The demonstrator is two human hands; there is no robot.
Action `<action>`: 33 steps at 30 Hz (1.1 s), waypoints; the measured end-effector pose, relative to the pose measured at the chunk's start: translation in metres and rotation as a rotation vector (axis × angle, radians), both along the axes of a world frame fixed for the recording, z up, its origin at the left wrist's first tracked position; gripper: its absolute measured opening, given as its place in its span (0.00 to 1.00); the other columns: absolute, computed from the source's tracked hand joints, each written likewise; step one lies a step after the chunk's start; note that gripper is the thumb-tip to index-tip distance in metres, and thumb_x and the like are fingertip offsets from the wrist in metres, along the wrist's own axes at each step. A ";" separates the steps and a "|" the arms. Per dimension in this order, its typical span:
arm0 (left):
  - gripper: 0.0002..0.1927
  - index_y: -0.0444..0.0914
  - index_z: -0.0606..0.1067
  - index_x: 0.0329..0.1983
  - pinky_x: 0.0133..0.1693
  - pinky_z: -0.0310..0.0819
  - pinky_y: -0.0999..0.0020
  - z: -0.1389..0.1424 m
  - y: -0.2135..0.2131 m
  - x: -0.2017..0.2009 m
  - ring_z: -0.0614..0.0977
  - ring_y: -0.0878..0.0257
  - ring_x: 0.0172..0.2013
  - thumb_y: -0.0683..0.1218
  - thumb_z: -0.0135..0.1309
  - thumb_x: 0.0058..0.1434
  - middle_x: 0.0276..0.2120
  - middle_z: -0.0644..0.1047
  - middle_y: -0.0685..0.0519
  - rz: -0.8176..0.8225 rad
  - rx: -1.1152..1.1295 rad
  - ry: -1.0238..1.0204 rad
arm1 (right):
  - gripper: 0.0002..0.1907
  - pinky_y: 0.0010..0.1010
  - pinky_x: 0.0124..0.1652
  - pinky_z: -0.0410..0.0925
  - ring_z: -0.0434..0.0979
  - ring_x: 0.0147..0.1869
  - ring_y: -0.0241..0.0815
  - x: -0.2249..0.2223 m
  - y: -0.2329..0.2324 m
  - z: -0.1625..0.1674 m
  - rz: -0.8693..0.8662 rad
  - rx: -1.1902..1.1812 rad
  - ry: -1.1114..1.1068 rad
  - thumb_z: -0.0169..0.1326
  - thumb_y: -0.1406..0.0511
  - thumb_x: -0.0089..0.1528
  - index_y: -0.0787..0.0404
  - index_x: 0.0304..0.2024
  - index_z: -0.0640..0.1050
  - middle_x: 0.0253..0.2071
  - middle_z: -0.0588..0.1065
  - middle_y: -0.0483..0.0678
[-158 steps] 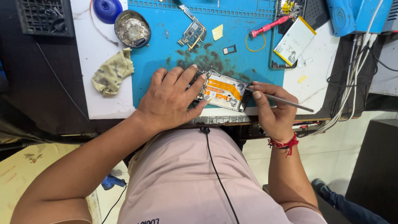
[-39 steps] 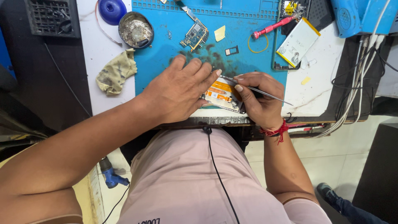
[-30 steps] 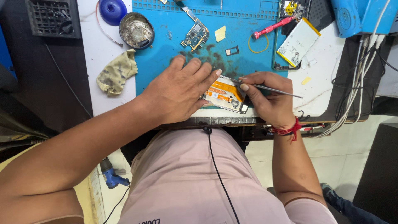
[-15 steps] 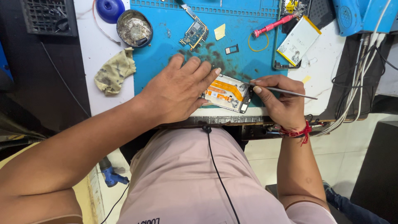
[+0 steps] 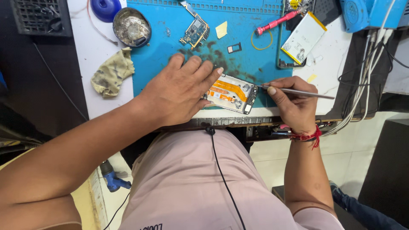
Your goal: The person removes a battery from a disassembled smartphone using a plastic tool, then uses tweezers to adjust internal components on the motherboard. The person also handles a green protective sheet and uses a screwdriver on a small circuit board.
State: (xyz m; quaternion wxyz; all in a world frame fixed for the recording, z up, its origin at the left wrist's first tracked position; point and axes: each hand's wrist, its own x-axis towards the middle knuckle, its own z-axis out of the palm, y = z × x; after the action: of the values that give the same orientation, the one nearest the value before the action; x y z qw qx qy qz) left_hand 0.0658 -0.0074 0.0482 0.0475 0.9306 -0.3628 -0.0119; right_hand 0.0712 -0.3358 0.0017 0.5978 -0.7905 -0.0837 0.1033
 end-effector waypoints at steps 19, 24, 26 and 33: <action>0.39 0.35 0.68 0.69 0.48 0.61 0.58 -0.003 0.000 -0.002 0.69 0.56 0.50 0.61 0.54 0.60 0.50 0.72 0.50 0.014 -0.020 0.017 | 0.08 0.32 0.51 0.71 0.78 0.43 0.39 -0.022 0.019 -0.003 -0.247 0.209 -0.123 0.47 0.67 0.69 0.64 0.44 0.76 0.36 0.77 0.50; 0.39 0.35 0.68 0.69 0.49 0.61 0.58 -0.002 0.000 -0.002 0.69 0.56 0.50 0.61 0.55 0.59 0.50 0.72 0.50 0.015 -0.028 0.008 | 0.20 0.36 0.36 0.70 0.77 0.32 0.47 -0.029 0.024 0.007 0.089 -0.554 -0.554 0.49 0.69 0.65 0.61 0.59 0.80 0.32 0.75 0.52; 0.39 0.35 0.68 0.68 0.48 0.61 0.58 -0.002 -0.001 -0.002 0.69 0.56 0.50 0.61 0.55 0.59 0.50 0.72 0.50 0.011 -0.040 -0.001 | 0.22 0.40 0.31 0.67 0.74 0.27 0.50 -0.031 0.034 0.011 0.121 -0.751 -0.517 0.55 0.66 0.61 0.60 0.58 0.80 0.25 0.73 0.51; 0.39 0.34 0.68 0.69 0.50 0.61 0.57 -0.001 0.002 -0.002 0.69 0.56 0.51 0.61 0.55 0.59 0.50 0.71 0.49 -0.004 -0.021 0.023 | 0.28 0.41 0.25 0.66 0.74 0.22 0.51 -0.031 0.054 0.036 0.263 -1.040 -0.427 0.61 0.60 0.59 0.63 0.61 0.80 0.20 0.74 0.51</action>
State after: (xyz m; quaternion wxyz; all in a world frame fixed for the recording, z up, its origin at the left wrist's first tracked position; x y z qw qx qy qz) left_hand 0.0640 -0.0055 0.0472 0.0616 0.9292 -0.3640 -0.0188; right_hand 0.0403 -0.2816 0.0382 0.0826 -0.9668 -0.2382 0.0425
